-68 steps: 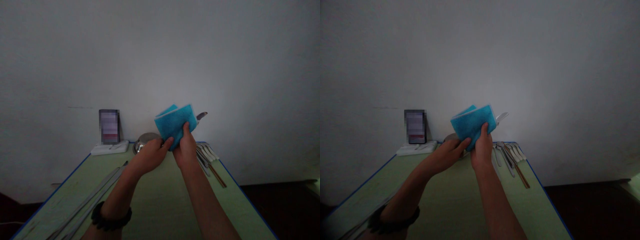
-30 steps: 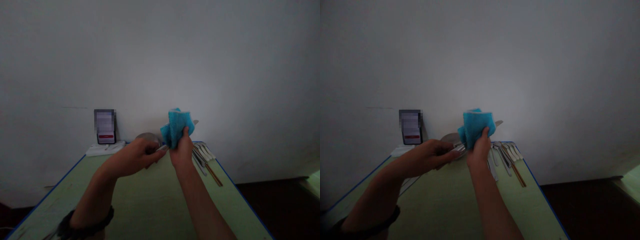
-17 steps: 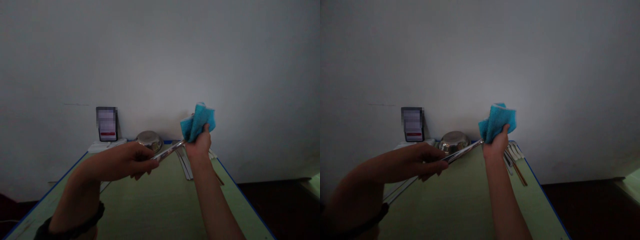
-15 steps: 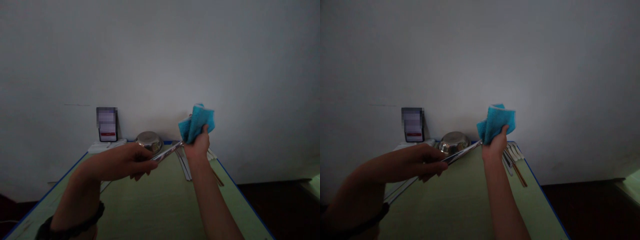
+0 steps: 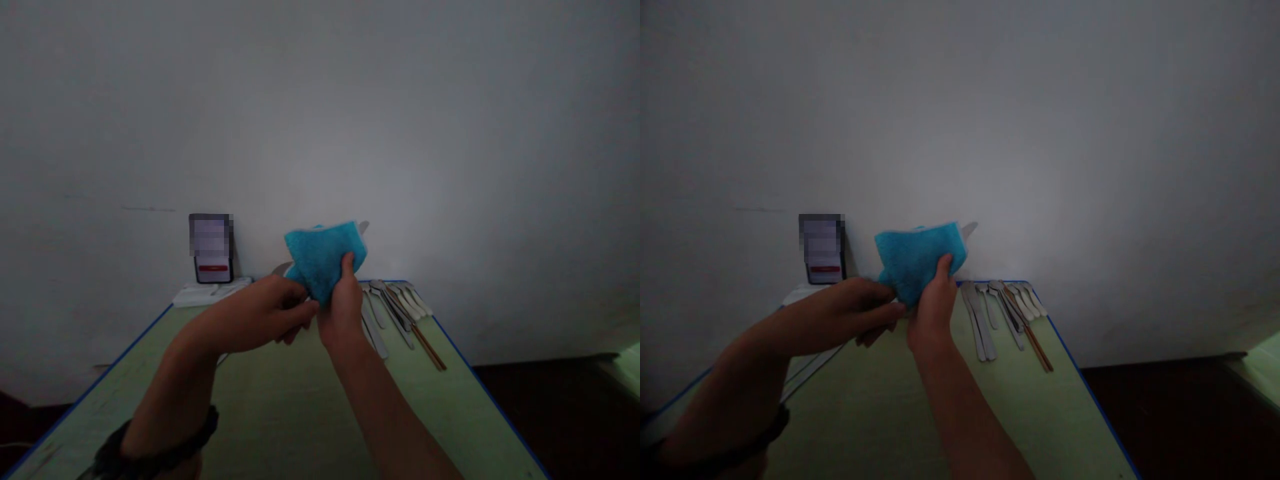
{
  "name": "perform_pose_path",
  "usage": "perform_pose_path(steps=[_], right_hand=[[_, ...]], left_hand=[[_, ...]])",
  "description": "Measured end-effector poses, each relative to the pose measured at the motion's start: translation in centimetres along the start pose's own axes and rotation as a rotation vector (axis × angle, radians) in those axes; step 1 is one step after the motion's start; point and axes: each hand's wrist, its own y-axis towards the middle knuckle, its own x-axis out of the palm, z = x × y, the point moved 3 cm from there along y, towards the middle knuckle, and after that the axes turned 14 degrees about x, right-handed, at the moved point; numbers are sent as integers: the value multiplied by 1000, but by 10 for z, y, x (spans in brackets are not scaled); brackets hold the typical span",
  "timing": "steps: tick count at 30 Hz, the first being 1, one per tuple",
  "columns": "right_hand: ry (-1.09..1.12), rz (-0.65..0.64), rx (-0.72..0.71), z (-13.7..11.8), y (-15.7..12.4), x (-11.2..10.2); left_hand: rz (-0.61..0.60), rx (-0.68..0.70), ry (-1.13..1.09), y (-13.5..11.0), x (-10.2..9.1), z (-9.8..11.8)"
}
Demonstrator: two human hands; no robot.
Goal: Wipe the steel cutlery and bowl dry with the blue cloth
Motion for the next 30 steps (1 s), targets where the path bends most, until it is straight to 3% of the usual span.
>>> perform_pose_path(steps=[3,7,14,18,25,30], right_hand=[[21,8,-6,-6,5,-3],[127,38,-70,-40,10,-16],[254,56,-249,-88,4,-34],[262,39,-293,-94,5,-37],[309,186,-372,-97,3,-41],[153,163,-461,-93,1,-39]], left_hand=[[8,-14,26,-5,-2,0],[-100,-27,-84,-17,-3,-1],[-67,0,-77,-15,-4,-5],[-22,27,-143,-13,-2,-7],[-50,83,-175,-15,-4,2],[-39,69,-156,-21,-9,3]])
